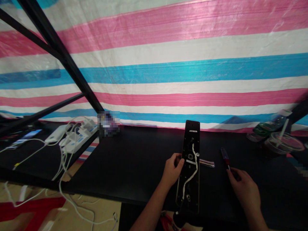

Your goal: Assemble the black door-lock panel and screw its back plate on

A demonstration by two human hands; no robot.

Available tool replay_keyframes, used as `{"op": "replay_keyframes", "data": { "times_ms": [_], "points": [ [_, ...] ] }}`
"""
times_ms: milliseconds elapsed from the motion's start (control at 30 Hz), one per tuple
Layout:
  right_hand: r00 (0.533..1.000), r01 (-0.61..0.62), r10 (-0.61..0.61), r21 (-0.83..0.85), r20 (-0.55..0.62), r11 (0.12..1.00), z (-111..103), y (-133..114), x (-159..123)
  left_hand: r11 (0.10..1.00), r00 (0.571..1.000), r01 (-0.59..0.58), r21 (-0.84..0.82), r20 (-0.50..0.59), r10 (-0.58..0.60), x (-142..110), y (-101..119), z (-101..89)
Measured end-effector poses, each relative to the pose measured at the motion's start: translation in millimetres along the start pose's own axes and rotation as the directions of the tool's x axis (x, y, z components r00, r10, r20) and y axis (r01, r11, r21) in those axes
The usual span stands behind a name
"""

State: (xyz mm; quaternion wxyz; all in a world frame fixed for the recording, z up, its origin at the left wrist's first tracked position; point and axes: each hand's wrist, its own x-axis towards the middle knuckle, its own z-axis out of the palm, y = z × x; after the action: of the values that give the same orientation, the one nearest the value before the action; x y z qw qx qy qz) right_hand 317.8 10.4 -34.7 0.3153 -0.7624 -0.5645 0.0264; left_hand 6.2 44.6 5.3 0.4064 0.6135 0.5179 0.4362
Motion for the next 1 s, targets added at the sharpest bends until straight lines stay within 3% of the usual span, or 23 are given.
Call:
{"op": "replay_keyframes", "data": {
  "times_ms": [1000],
  "points": [
    [1.0, -0.009, 0.008, -0.019, -0.008, 1.0, -0.3, -1.9, -1.3, 1.0, 1.0, 0.007, -0.008, 0.008, -0.007, 0.7, 2.2, 0.3]
  ]
}}
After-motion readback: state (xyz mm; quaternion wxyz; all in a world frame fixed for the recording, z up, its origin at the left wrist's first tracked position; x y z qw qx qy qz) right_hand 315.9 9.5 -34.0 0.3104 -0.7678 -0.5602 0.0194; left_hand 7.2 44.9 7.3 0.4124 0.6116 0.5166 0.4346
